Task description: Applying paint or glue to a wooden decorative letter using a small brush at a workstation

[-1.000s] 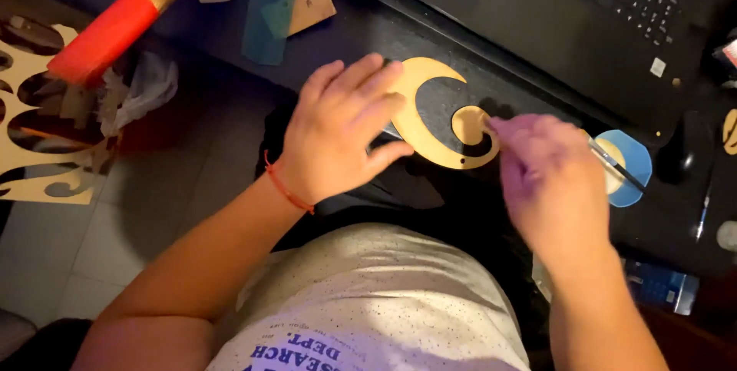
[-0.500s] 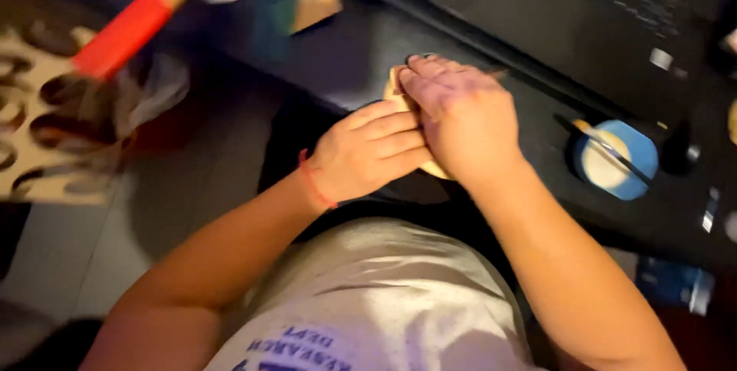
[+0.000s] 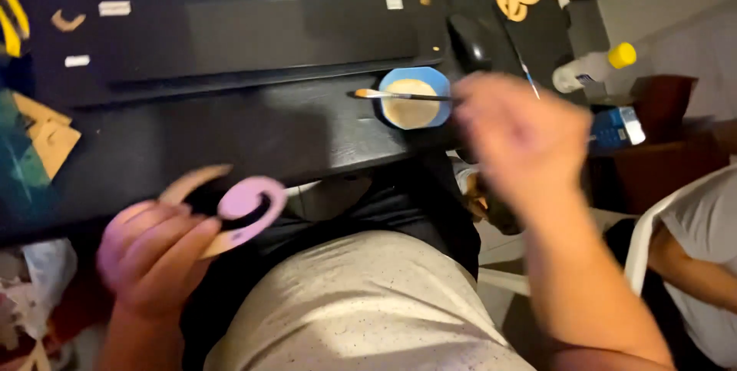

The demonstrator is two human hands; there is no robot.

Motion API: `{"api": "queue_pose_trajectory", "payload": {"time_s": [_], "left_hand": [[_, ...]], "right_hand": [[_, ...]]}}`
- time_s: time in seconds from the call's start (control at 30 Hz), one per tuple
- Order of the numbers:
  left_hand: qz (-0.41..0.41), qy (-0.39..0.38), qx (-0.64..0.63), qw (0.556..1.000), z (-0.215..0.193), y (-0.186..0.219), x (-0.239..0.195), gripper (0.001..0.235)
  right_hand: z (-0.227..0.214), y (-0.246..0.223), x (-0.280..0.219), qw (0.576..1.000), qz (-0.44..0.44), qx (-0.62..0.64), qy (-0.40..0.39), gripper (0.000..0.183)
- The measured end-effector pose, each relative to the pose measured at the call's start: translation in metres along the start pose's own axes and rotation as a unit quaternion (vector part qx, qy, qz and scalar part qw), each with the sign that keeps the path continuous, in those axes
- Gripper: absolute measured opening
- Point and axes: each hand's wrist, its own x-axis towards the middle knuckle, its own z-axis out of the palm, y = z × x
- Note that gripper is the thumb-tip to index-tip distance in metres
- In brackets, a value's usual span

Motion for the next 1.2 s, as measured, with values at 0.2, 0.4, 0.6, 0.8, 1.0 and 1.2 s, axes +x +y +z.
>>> {"api": "queue_pose_trajectory", "payload": {"time_s": [0.2, 0.4, 0.6, 0.8, 1.0, 1.2], "left_hand": [[-0.24, 0.139, 0.028, 0.96, -0.002, 0.05, 0.016, 0.028], [-0.519, 0.107, -0.364, 0.766, 0.02, 0.078, 0.044, 0.003], [-0.548, 0.162, -0.548, 0.611, 0.033, 0.092, 0.048, 0.016], [-0.587, 0.235, -0.506, 0.587, 0.047, 0.089, 0.052, 0.032], [-0.59, 0.2, -0.491, 0.609, 0.048, 0.092, 0.06, 0.021], [-0.559, 0.243, -0.561, 0.561, 0.045, 0.094, 0.047, 0.019]], "right_hand": [[-0.019, 0.123, 0.018, 0.931, 0.322, 0.108, 0.132, 0.019], [0.03, 0.203, 0.035, 0.97, 0.238, 0.042, 0.031, 0.019], [0.018, 0.164, 0.03, 0.993, -0.001, -0.085, 0.076, 0.035], [0.011, 0.093, 0.013, 0.986, -0.126, 0.011, -0.112, 0.032], [0.027, 0.092, 0.01, 0.974, -0.11, -0.041, -0.192, 0.042], [-0.009, 0.091, -0.004, 0.984, -0.046, 0.086, -0.146, 0.04]]}}
